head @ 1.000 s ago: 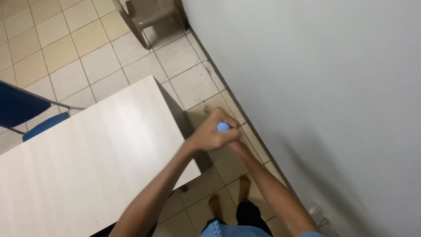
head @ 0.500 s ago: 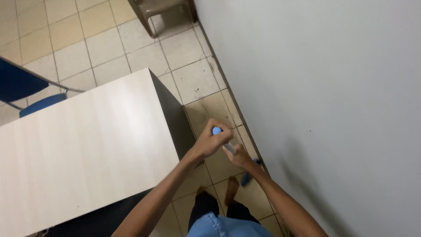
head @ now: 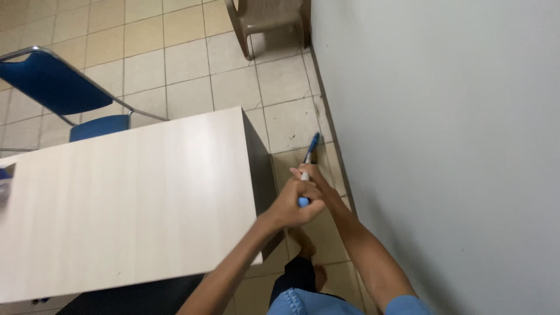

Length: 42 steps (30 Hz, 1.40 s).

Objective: Sweep the tiled floor of an office using a broom and dustpan.

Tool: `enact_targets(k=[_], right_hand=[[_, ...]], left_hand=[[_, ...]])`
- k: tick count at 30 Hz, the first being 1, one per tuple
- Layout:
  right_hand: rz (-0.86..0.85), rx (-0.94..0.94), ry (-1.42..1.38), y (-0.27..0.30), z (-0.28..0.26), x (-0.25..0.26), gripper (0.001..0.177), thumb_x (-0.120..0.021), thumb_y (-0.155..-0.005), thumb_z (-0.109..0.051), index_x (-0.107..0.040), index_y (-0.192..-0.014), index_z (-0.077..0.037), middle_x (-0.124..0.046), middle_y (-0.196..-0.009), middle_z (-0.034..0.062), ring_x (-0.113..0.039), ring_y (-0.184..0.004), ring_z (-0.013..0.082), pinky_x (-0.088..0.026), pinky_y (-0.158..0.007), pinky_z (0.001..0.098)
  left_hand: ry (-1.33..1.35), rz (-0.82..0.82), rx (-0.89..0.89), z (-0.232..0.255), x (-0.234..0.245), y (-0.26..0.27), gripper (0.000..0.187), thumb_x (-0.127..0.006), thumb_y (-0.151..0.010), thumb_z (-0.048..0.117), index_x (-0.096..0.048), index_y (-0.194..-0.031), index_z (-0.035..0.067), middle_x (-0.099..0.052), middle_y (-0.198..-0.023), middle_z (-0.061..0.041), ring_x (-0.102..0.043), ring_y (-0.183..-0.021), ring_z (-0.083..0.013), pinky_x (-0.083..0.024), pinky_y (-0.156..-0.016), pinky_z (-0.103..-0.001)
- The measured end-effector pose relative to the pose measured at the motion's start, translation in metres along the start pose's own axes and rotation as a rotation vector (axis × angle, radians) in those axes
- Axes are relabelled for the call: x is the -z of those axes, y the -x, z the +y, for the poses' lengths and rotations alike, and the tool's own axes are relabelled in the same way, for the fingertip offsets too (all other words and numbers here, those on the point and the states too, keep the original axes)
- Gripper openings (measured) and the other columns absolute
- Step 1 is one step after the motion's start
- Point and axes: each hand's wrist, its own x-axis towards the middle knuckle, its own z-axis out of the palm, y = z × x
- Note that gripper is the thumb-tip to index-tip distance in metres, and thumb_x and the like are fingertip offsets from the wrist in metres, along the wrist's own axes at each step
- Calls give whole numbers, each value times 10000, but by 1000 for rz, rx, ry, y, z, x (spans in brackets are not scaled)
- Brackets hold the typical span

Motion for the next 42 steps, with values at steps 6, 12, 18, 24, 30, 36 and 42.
enact_targets(k=[6,12,18,24,30,36,42], right_hand=[[-337,-401,112,-113,-26,4,139,-691,-885,-179,-599,-855,-79,-613,-754,33,-602,-645,117,-489,-509,303],[-439,-780,68,-96,-4,35,144,-664,-903,-116,-675,-795,-22,-681,-707,71,-631,-618,149,-501,-565,313],[-612,-791,-129,-64,37,34,603,-649,-808,-90,-419,-1365,-69,-595,-1133,30,-610,-962,112,-530,-756,314],[-493,-529,-245,-117,46,27,431,-602,-1031,-242,-486,-1399,-49,-553,-1277,13,-557,-1189,88,-505,-972,308],[-359,-372,-416,-153,125,4,197,-676,-1023,-180,-626,-1121,-16,-619,-1108,7,-602,-1006,113,-548,-928,332],[-812,-518,-649,-221,104,-1,269,-650,-1135,-132,-580,-889,-46,-505,-869,-17,-521,-856,65,-531,-827,299],[-869,-1385,-363,-258,9,-14,195,-583,-849,-77,-629,-938,-244,-616,-848,-90,-602,-779,-14,-515,-676,215]], left_hand=[[196,40,-46,5,94,-94,368,-648,-840,186,-487,-518,110,-475,-483,50,-383,-416,-65,-324,-413,-280],[442,419,-42,7,104,-158,464,-667,-973,314,-442,-600,152,-424,-542,49,-377,-484,-67,-299,-447,-231],[421,237,99,-34,80,-165,396,-615,-910,248,-482,-553,138,-410,-476,75,-397,-405,-54,-307,-371,-241],[374,192,113,-30,88,-171,362,-528,-762,69,-259,-525,114,-245,-510,59,-191,-515,-64,-160,-472,-307],[212,163,55,-61,100,-181,308,-555,-740,108,-393,-479,135,-334,-440,62,-260,-426,-68,-216,-428,-306],[170,297,-90,-29,146,-187,325,-575,-770,131,-341,-544,126,-338,-497,32,-291,-481,-80,-316,-573,-307],[334,187,-2,1,184,-187,330,-580,-768,136,-392,-497,118,-336,-468,58,-247,-438,-76,-215,-435,-281]])
